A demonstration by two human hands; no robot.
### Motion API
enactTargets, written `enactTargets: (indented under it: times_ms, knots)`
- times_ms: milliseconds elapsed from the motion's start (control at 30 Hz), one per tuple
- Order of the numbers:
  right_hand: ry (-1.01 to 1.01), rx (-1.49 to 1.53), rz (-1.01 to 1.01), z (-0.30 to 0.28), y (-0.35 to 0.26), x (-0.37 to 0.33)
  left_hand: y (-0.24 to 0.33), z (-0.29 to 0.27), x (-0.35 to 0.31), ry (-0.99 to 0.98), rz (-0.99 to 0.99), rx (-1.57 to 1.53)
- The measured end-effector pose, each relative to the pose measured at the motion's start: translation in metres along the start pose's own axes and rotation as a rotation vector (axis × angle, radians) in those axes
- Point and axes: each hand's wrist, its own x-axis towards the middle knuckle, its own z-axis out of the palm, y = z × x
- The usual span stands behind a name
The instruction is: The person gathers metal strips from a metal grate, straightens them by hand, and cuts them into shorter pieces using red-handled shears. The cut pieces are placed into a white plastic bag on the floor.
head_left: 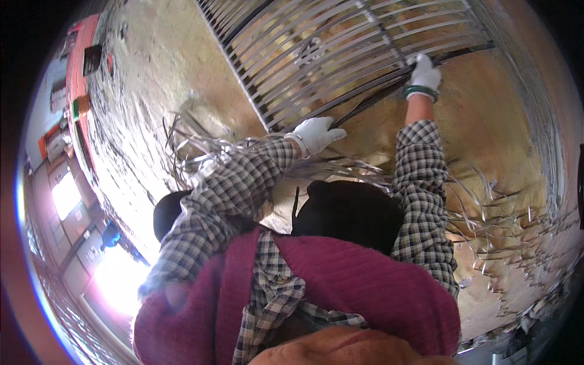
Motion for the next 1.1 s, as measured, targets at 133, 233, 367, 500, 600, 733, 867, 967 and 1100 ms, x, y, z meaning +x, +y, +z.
enactTargets:
  times_ms: [133,233,367,500,600,733,867,967,1100]
  knots:
    - [0.015,-0.128,-0.017,-0.002,-0.021,0.015,-0.017,-0.007,-0.033,-0.047,0.007,-0.042]
    - [0.006,-0.085,0.004,-0.010,-0.036,0.019,-0.041,-0.017,-0.058,-0.372,-0.226,-0.244]
    - [-0.069,0.097,0.023,-0.019,-0.051,0.031,-0.086,-0.039,-0.095,-0.526,-0.317,-0.280]
    - [-0.112,0.075,0.080,-0.028,-0.074,0.063,-0.106,-0.049,-0.113,-0.397,-0.092,-0.017]
    - [-0.170,0.248,0.030,-0.029,-0.097,0.074,-0.085,-0.035,-0.137,-0.257,0.409,0.289]
    - [-0.071,-0.179,-0.104,-0.040,-0.127,0.054,-0.043,-0.009,-0.152,-0.421,0.374,0.265]
    - [0.159,-0.705,-0.272,-0.053,-0.142,0.051,-0.044,-0.015,-0.141,-0.073,0.656,0.415]
    - [0.184,-0.688,-0.311,-0.059,-0.146,0.077,-0.047,-0.016,-0.136,0.041,0.681,0.474]
    - [0.174,-0.629,-0.295,-0.071,-0.152,0.116,-0.043,-0.010,-0.151,-0.312,0.465,0.193]
